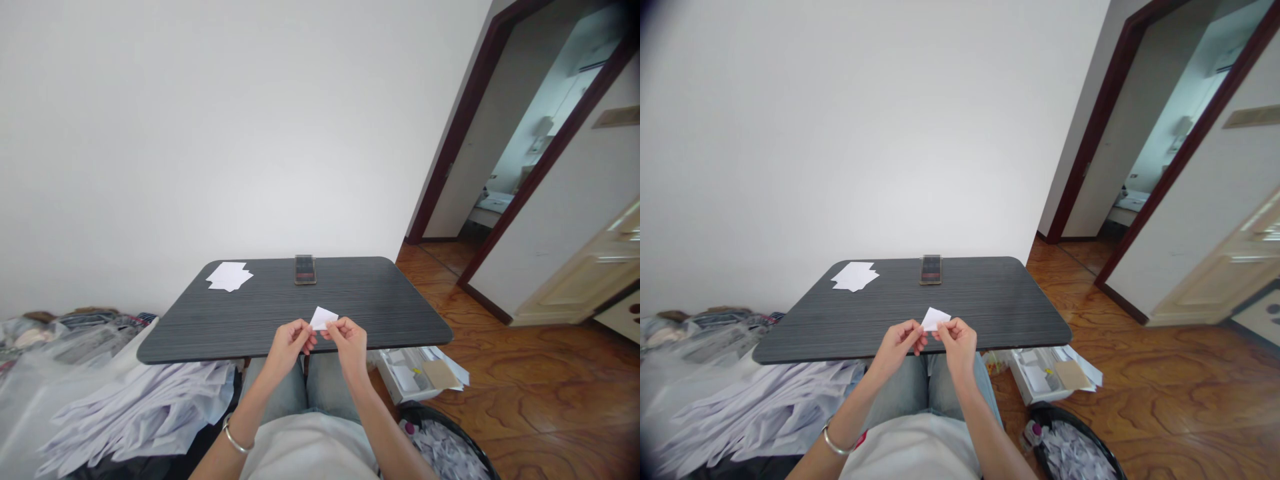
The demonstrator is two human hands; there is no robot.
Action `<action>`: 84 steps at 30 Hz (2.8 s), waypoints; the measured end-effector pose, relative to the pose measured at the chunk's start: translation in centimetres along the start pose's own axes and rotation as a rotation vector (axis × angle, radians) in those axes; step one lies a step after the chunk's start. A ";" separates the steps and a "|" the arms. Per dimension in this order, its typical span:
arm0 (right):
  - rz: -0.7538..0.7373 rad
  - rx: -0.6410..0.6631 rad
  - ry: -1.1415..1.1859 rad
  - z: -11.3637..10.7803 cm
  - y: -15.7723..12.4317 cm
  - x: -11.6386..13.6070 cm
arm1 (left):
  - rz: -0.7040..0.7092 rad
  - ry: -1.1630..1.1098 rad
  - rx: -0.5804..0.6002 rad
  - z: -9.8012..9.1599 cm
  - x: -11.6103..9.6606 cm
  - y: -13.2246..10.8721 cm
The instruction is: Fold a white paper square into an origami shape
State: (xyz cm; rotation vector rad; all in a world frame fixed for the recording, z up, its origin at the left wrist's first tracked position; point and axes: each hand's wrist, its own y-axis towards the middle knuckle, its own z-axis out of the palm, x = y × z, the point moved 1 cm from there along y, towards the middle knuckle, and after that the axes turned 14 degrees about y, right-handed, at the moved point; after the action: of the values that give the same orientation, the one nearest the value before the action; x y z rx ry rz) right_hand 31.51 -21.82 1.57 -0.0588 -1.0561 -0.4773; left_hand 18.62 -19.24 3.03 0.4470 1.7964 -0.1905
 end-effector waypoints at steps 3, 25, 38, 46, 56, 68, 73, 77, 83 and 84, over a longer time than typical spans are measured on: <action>-0.002 -0.002 -0.005 -0.1 0.1 0.0 | -0.006 -0.023 0.021 0.0 0.0 0.0; 0.044 0.027 0.033 0.6 -0.4 0.2 | -0.004 -0.005 0.058 0.3 0.5 0.0; 0.133 0.067 0.144 0.2 -0.2 0.5 | -0.032 -0.079 0.004 0.2 0.0 0.0; 0.164 0.183 0.060 0.5 -0.4 0.1 | 0.015 -0.052 -0.004 0.0 -0.6 -0.3; 0.107 0.215 0.012 0.3 -0.4 0.2 | 0.003 -0.046 0.015 0.0 -0.4 -0.3; 0.072 0.312 -0.094 0.8 -0.7 0.8 | -0.021 -0.070 0.081 0.3 -0.5 -0.2; 0.076 0.308 -0.100 0.7 -0.6 0.8 | -0.004 -0.074 0.099 0.0 -0.4 -0.2; 0.084 0.295 -0.092 0.5 -0.4 0.8 | -0.019 -0.060 0.154 -0.5 -0.1 -0.1; 0.107 0.278 -0.082 0.4 -0.3 0.7 | -0.050 -0.030 0.186 -1.2 -0.1 -0.2; 0.111 0.272 -0.079 0.4 -0.2 0.7 | -0.057 -0.032 0.185 -1.3 -0.2 -0.3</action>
State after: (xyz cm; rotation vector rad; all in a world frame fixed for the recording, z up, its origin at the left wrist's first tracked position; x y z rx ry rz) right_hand 31.40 -22.18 2.31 0.1056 -1.1805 -0.2296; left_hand 17.43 -19.05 3.49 0.5212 1.7686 -0.4041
